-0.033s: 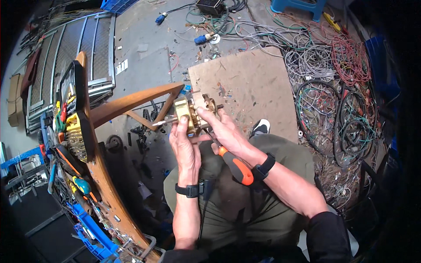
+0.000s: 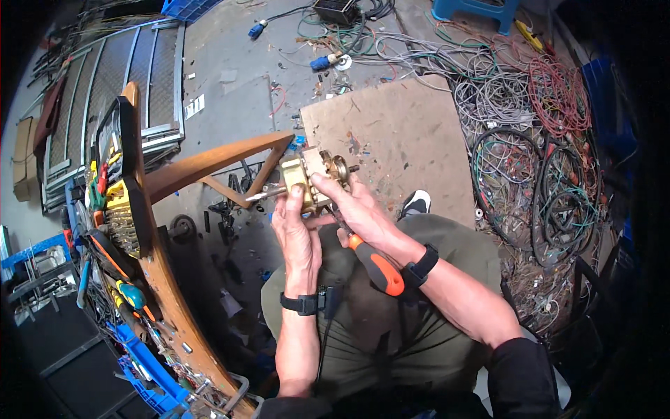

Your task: The person disassembles a cylindrical electrical component, likely a motor stator, using a screwdriver to pry apart the housing. They separate the laminated core from the copper windings, inspect the internal parts, and then reassemble the unit on a cluttered workbench.

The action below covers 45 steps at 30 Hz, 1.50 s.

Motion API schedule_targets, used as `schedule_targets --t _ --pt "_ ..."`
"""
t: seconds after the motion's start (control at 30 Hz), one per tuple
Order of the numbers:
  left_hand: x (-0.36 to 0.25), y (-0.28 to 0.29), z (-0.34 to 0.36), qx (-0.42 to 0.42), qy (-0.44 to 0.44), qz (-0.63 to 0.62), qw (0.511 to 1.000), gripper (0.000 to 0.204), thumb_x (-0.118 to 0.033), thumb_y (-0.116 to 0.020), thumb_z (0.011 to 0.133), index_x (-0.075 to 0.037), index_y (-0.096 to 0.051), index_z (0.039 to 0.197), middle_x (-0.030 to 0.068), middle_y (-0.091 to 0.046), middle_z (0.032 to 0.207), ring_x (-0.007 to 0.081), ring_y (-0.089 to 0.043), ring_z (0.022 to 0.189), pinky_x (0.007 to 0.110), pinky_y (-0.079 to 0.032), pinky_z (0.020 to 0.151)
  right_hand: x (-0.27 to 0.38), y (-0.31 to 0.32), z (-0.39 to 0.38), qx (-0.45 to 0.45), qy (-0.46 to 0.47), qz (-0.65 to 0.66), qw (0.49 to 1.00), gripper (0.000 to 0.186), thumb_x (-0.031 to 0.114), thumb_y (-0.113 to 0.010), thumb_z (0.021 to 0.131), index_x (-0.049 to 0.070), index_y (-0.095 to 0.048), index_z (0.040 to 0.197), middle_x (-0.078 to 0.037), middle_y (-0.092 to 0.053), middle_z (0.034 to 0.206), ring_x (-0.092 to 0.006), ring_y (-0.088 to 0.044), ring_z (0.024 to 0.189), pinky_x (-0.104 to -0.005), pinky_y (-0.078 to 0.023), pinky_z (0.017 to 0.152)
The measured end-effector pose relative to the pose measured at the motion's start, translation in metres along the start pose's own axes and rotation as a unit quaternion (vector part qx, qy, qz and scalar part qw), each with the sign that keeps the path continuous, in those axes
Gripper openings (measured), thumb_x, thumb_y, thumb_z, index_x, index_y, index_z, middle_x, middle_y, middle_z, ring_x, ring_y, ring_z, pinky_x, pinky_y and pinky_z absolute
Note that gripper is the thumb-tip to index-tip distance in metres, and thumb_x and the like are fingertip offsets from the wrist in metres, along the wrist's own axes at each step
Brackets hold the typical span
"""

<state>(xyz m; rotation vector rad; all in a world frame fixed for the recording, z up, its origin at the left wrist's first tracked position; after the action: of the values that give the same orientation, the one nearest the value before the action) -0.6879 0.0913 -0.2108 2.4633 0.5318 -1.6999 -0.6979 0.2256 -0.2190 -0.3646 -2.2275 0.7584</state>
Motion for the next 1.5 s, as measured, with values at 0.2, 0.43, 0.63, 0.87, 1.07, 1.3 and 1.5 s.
schedule_targets --t 0.2,0.43,0.63,0.87,1.07,1.3,1.5 --pt "-0.006 -0.005 -0.001 0.025 -0.030 -0.005 0.999 0.052 -0.044 -0.068 0.101 -0.003 -0.062 0.133 0.0076 -0.071 0.121 0.0176 -0.069 0.107 0.035 -0.064 0.080 -0.002 0.002 0.002 0.033 -0.003 0.053 0.998 0.078 0.060 -0.069 0.096 0.005 -0.042 0.144 -0.017 -0.071 0.121 -0.0257 -0.079 0.095 -0.0253 -0.048 0.039" --pt "-0.002 -0.001 -0.001 0.045 -0.006 -0.034 0.998 0.062 -0.050 -0.066 0.101 -0.004 -0.057 0.142 0.0085 -0.068 0.132 0.0219 -0.067 0.118 0.044 -0.056 0.101 0.007 -0.002 -0.005 0.016 0.003 0.038 0.999 0.083 0.051 -0.080 0.092 0.001 -0.039 0.143 -0.015 -0.073 0.119 -0.0198 -0.078 0.091 -0.0239 -0.046 0.038" --pt "-0.001 -0.001 -0.003 0.055 0.003 -0.071 0.996 0.067 -0.058 -0.062 0.100 -0.008 -0.055 0.145 0.0090 -0.065 0.137 0.0225 -0.063 0.124 0.044 -0.051 0.106 0.005 -0.003 -0.002 -0.002 0.024 0.001 1.000 0.088 0.052 -0.084 0.087 -0.001 -0.039 0.142 -0.015 -0.073 0.118 -0.0152 -0.074 0.085 -0.0239 -0.047 0.040" --pt "0.000 0.000 -0.003 0.036 -0.018 -0.067 0.997 0.071 -0.060 -0.063 0.099 -0.010 -0.054 0.147 0.0067 -0.064 0.139 0.0225 -0.060 0.127 0.046 -0.047 0.106 -0.003 -0.002 0.002 -0.006 0.038 0.012 0.999 0.086 0.053 -0.084 0.086 -0.001 -0.044 0.138 -0.013 -0.074 0.114 -0.0146 -0.073 0.086 -0.0241 -0.048 0.043" --pt "0.005 0.002 -0.001 0.030 -0.021 -0.072 0.997 0.072 -0.062 -0.063 0.098 -0.012 -0.053 0.148 0.0067 -0.062 0.142 0.0224 -0.057 0.129 0.047 -0.044 0.108 0.005 -0.002 -0.004 -0.021 0.041 0.000 0.999 0.082 0.049 -0.084 0.087 -0.002 -0.046 0.138 -0.013 -0.073 0.112 -0.0134 -0.072 0.086 -0.0245 -0.049 0.042" --pt "0.002 0.002 -0.005 0.012 -0.036 -0.085 0.996 0.072 -0.061 -0.065 0.097 -0.011 -0.052 0.148 0.0069 -0.061 0.140 0.0230 -0.056 0.128 0.047 -0.041 0.112 0.009 -0.003 -0.005 -0.017 0.081 -0.006 0.997 0.091 0.043 -0.086 0.087 -0.005 -0.041 0.149 -0.015 -0.072 0.113 -0.0125 -0.070 0.075 -0.0233 -0.047 0.040" --pt "0.005 0.004 -0.005 0.013 -0.042 -0.099 0.994 0.072 -0.059 -0.066 0.097 -0.010 -0.052 0.147 0.0081 -0.061 0.142 0.0236 -0.055 0.131 0.047 -0.040 0.113 0.010 -0.003 -0.007 -0.026 0.075 -0.003 0.997 0.091 0.044 -0.086 0.086 -0.007 -0.042 0.146 -0.015 -0.073 0.113 -0.0128 -0.069 0.069 -0.0230 -0.046 0.039"
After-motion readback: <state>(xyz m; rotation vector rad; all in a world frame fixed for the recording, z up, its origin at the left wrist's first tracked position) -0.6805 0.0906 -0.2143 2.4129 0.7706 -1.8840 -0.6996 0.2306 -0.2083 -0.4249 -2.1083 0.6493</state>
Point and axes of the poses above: each hand's wrist, its own z-axis towards the middle knuckle, its own y-axis out of the back of the hand, x = y × z, the point moved 5 cm from there along z, towards the middle knuckle
